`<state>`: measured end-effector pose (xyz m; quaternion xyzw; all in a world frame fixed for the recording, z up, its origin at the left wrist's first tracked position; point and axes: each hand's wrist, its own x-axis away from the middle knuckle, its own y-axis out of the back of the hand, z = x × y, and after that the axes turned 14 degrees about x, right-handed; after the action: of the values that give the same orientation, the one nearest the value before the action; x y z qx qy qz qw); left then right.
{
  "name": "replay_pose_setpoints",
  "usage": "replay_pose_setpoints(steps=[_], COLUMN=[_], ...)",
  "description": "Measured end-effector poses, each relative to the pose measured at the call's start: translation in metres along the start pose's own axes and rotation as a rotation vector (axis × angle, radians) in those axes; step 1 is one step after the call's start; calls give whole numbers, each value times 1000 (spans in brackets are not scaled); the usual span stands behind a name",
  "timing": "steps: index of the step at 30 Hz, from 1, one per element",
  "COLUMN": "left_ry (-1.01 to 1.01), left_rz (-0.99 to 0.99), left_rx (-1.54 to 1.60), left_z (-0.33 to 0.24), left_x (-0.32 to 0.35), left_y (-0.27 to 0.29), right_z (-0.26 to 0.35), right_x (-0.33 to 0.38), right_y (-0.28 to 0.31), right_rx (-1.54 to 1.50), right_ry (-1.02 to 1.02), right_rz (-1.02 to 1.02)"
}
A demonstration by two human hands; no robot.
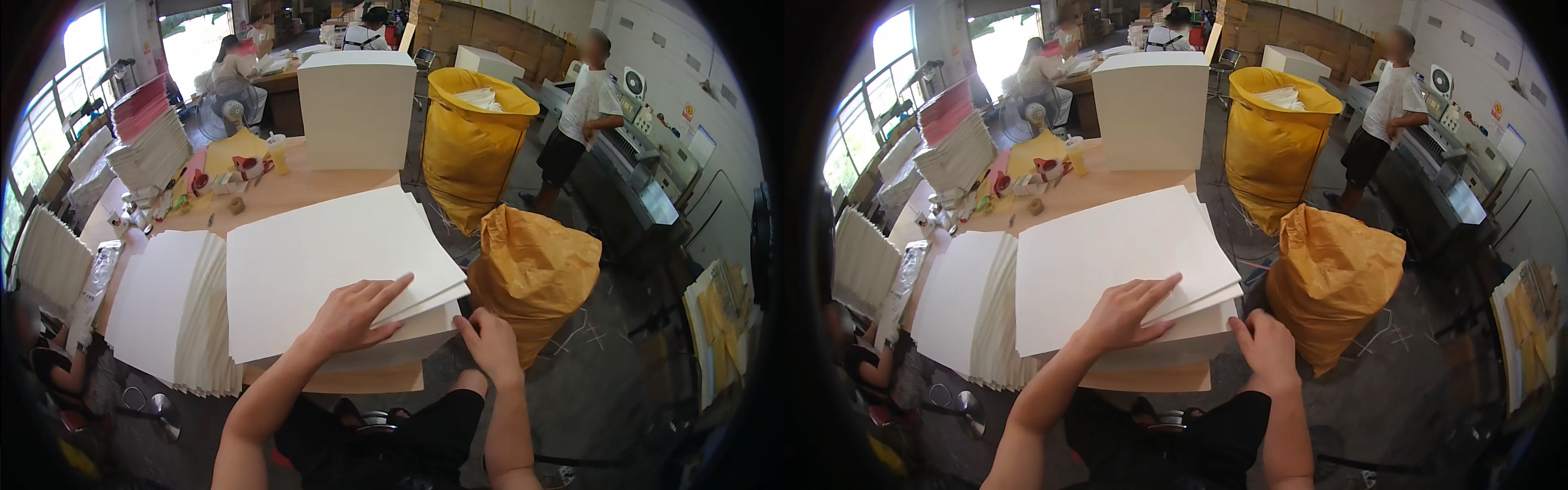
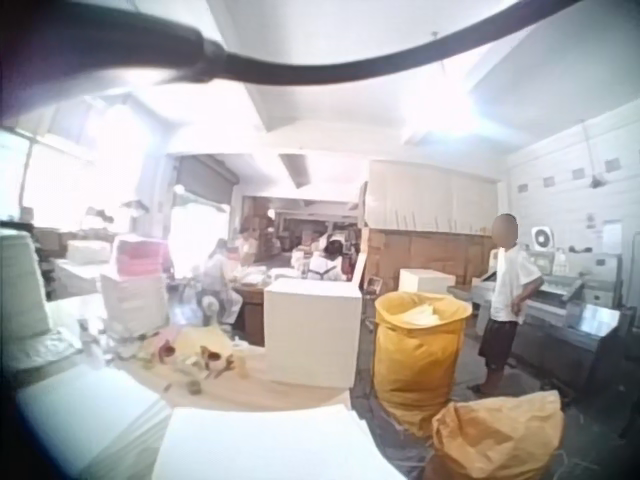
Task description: The person repeatedly picks up small stacks of white paper sheets from a table, aligns them, and places them onto a growing pile. The hands handle the sheets directly without tools, and the process continues throughout the clip.
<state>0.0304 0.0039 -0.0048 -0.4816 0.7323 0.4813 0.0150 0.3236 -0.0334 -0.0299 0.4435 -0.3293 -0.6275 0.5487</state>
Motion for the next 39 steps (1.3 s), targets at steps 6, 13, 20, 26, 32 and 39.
replay_pose_setpoints(steps=[6,13,20,26,32,39], left_ry=[-49,-3,-26,11,5,-34], left_rz=[-16,-22,-7,-19,1,-29], left_rx=[8,139,163,208,221,121], left_z=[7,11,7,7,6,4], left_x=[2,4,0,-1,-1,-1], left_y=[4,3,9,10,11,7], right_z=[60,57,56,53,46,53], right_x=[-18,-33,-40,-41,-37,-40], right_y=[16,-7,-3,0,5,-5], right_rx=[-207,-1063,-1268,-1188,-1140,-1115], right_ry=[82,-93,-177,-143,-103,-138], right_rz=[-133,45,166,201,211,146])
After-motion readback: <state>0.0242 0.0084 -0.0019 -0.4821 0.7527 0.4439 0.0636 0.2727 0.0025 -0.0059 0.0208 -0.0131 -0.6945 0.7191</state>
